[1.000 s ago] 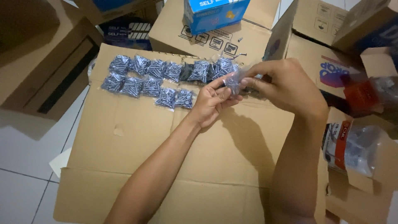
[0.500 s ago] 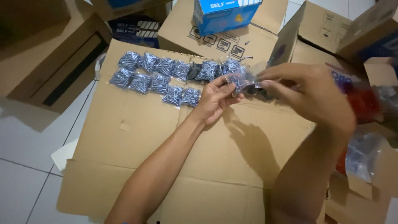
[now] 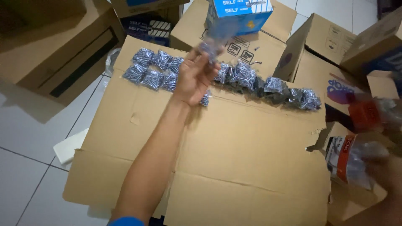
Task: The person is organizing and packaging small plastic bags of screws on a cardboard workspace.
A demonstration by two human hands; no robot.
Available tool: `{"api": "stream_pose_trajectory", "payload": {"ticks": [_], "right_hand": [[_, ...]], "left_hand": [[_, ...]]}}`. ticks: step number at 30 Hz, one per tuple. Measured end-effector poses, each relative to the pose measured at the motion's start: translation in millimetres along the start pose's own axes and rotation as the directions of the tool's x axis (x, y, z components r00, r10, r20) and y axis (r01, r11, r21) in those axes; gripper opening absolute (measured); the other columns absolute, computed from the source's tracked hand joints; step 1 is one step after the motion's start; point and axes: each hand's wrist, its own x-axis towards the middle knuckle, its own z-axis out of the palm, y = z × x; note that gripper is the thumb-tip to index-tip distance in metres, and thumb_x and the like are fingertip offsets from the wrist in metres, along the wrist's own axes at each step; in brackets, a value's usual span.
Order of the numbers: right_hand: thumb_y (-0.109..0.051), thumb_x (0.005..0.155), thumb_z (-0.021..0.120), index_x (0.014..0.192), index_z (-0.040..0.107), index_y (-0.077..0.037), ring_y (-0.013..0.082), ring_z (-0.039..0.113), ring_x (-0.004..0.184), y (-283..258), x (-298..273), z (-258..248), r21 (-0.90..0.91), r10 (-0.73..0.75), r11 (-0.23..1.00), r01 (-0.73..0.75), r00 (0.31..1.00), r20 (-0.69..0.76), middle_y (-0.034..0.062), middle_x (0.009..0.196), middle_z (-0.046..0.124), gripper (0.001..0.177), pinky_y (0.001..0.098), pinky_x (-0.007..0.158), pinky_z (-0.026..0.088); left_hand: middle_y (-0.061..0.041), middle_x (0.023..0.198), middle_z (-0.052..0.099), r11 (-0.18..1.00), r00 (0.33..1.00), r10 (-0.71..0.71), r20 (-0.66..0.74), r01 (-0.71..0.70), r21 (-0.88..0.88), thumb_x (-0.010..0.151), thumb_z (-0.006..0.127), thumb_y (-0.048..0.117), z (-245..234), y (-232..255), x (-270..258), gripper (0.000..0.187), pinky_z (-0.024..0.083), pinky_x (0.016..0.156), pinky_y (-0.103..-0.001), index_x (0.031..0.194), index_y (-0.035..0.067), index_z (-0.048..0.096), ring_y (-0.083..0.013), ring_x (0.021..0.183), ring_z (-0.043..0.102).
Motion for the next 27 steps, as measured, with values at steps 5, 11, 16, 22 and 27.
{"api": "stream_pose_trajectory", "payload": {"ticks": [5, 11, 16, 22, 27], "right_hand": [[0.0, 0.096, 0.063, 0.132, 0.074, -0.003, 0.0446, 0.075, 0.1, 46, -8, 1, -0.214, 0.227, 0.957, -0.198, 0.966, 0.122, 0.027, 0.119, 0.078, 0.037, 0.0519, 0.086, 0.056], [-0.008, 0.088, 0.07, 0.131, 0.077, -0.015, 0.0457, 0.08, 0.1, -173, -65, 12, -0.427, 0.463, 0.829, -0.361, 0.872, 0.16, 0.0243, 0.118, 0.083, 0.044, 0.0502, 0.087, 0.058], [-0.023, 0.106, 0.026, 0.137, 0.056, 0.015, 0.0547, 0.055, 0.114, -234, -75, -4, 0.222, 0.75, 0.601, -0.768, 0.638, 0.175, 0.0377, 0.135, 0.056, 0.057, 0.0601, 0.094, 0.04], [-0.013, 0.107, 0.047, 0.116, 0.077, 0.009, 0.0518, 0.072, 0.097, -217, -79, 4, -0.249, 0.548, 0.823, -0.511, 0.829, 0.111, 0.0338, 0.117, 0.077, 0.039, 0.0544, 0.081, 0.052], [0.013, 0.1, 0.054, 0.13, 0.072, 0.012, 0.0506, 0.068, 0.105, -228, -87, 0, -0.017, 0.55, 0.835, -0.55, 0.834, 0.046, 0.0329, 0.127, 0.07, 0.035, 0.0583, 0.088, 0.052]], "left_hand": [[-0.027, 0.127, 0.069, 0.992, 0.991, 0.118, -0.068, -0.12, -0.027, 0.1, 0.071, 0.006, -22, 29, 4, 0.032, 0.067, 0.081, -0.031, 0.131, 0.002, 0.062, -0.0264, 0.09, 0.073], [-0.025, 0.13, 0.069, 0.986, 0.966, 0.166, -0.196, -0.166, 0.013, 0.098, 0.07, 0.01, -29, 34, 6, 0.036, 0.067, 0.079, -0.029, 0.132, 0.0, 0.061, -0.0235, 0.089, 0.077], [-0.027, 0.128, 0.069, 0.985, 0.966, 0.166, -0.197, -0.173, -0.015, 0.099, 0.069, 0.01, -33, 32, 6, 0.041, 0.067, 0.078, -0.031, 0.136, -0.001, 0.057, -0.026, 0.089, 0.076], [-0.027, 0.128, 0.068, 0.987, 0.971, 0.154, -0.185, -0.158, -0.008, 0.1, 0.068, 0.01, -35, 29, 7, 0.045, 0.067, 0.079, -0.031, 0.141, -0.002, 0.054, -0.026, 0.089, 0.075], [-0.025, 0.127, 0.069, 0.987, 0.973, 0.158, -0.17, -0.158, 0.014, 0.099, 0.07, 0.011, -38, 27, 9, 0.041, 0.067, 0.079, -0.029, 0.136, -0.003, 0.058, -0.025, 0.09, 0.074]]}}
